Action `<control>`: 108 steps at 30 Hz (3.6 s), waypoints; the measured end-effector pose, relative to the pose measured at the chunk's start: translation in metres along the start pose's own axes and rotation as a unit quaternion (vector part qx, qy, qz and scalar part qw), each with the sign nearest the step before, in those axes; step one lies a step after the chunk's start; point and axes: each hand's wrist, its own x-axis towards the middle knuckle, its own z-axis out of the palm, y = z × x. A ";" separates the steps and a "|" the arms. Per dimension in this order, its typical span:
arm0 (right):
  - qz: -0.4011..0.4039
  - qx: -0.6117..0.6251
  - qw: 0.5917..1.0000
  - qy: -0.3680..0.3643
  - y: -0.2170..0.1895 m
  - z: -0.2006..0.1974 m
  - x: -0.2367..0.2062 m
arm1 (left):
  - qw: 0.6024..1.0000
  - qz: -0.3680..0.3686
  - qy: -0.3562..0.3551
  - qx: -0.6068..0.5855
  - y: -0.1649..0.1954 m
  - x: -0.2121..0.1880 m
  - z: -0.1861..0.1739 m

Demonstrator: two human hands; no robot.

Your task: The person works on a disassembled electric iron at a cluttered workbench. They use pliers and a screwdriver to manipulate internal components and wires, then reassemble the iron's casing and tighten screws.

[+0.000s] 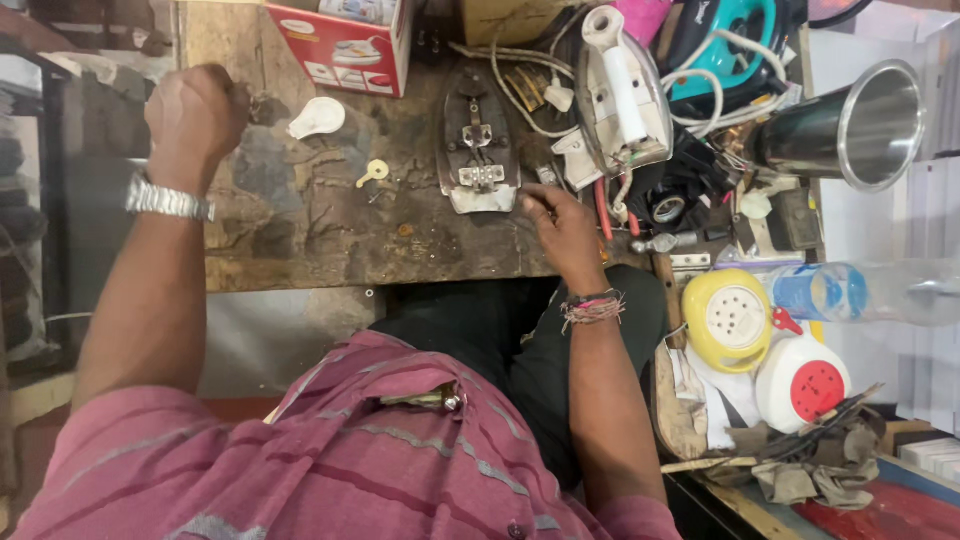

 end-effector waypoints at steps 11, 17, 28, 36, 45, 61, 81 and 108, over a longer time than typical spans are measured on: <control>-0.188 -0.195 0.957 0.101 -0.025 -0.011 -0.004 | 0.997 0.047 0.016 -0.067 0.060 0.001 -0.009; -0.131 -0.152 0.967 0.157 -0.016 -0.023 -0.014 | 0.975 0.152 0.054 -0.152 0.143 -0.008 -0.030; 0.037 -0.186 0.880 0.435 0.059 -0.130 -0.026 | 0.891 0.271 -0.076 -0.356 0.327 -0.006 -0.005; 0.007 -0.174 0.878 0.446 0.061 -0.118 -0.020 | 0.869 0.370 -0.113 -0.309 0.382 -0.053 0.042; 0.006 -0.135 0.894 0.427 0.046 -0.115 -0.019 | 0.800 0.534 -0.139 -0.234 0.429 -0.044 0.056; 0.036 -0.191 0.942 0.275 0.046 -0.097 -0.009 | 0.860 0.374 -0.114 -0.329 0.421 -0.018 0.031; 0.036 -0.098 0.882 0.460 0.054 -0.111 0.017 | 0.865 0.386 -0.038 -0.319 0.429 0.046 0.045; 0.135 -0.388 0.907 0.091 0.019 -0.073 -0.037 | 0.875 0.397 -0.070 -0.270 0.425 0.054 0.044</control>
